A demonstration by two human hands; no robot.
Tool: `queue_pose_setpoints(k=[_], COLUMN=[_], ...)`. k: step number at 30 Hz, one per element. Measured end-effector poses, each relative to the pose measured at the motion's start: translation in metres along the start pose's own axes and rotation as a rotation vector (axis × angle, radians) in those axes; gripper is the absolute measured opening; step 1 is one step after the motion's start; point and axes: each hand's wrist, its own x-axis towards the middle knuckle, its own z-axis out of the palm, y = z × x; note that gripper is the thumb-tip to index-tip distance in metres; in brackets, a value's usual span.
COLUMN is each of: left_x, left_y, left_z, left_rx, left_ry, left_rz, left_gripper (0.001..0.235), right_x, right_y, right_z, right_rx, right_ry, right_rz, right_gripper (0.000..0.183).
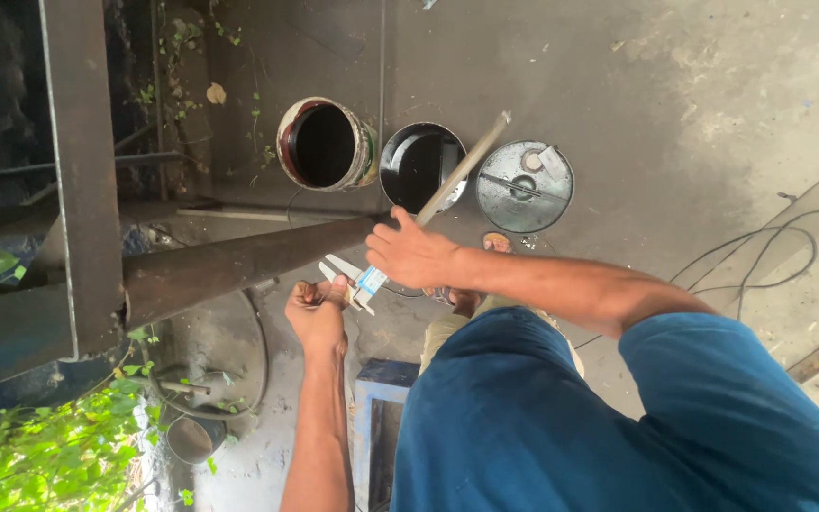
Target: Using a vernier caliper to measure the inner diameter of an open metal drum or container.
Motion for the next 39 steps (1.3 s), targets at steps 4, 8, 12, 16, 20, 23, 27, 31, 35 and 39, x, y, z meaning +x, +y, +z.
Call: queue_pose_setpoints(k=[4, 8, 12, 16, 20, 23, 27, 31, 35, 39], left_x=[0.004, 0.0, 0.001, -0.003, -0.006, -0.002, 0.003, 0.009, -0.001, -0.004], left_y=[0.004, 0.02, 0.028, 0.045, 0.05, 0.05, 0.03, 0.015, 0.034, 0.061], left_z=[0.0, 0.0, -0.023, -0.042, -0.053, -0.044, -0.01, 0.002, -0.005, -0.017], left_rx=[0.071, 0.065, 0.01, 0.011, 0.038, 0.066, 0.064, 0.063, 0.111, 0.164], left_ry=[0.012, -0.006, -0.031, -0.01, -0.006, 0.0, -0.012, -0.036, -0.052, 0.031], left_rz=[0.022, 0.02, 0.061, 0.071, 0.105, 0.107, 0.089, 0.078, 0.075, 0.061], left_gripper=[0.043, 0.039, 0.04, 0.041, 0.043, 0.042, 0.043, 0.042, 0.035, 0.028], right_x=[0.0, -0.002, -0.015, -0.048, -0.075, -0.076, -0.052, -0.037, -0.049, -0.077], right_y=[-0.01, 0.001, 0.044, 0.102, 0.142, 0.144, 0.103, 0.053, 0.072, 0.13], right_z=[-0.003, -0.011, -0.02, -0.011, -0.023, -0.037, -0.04, -0.031, -0.034, -0.047], right_rx=[-0.009, -0.012, -0.081, -0.082, -0.171, -0.198, 0.021, 0.031, -0.087, -0.141], right_ry=[0.017, -0.006, -0.014, -0.008, -0.124, -0.149, -0.206, -0.105, -0.071, -0.119], right_rz=[0.051, 0.07, 0.027, 0.013, 0.093, 0.083, 0.136, 0.091, 0.085, 0.128], right_gripper=[0.014, 0.012, 0.011, 0.012, 0.009, 0.015, 0.011, 0.006, 0.011, 0.01])
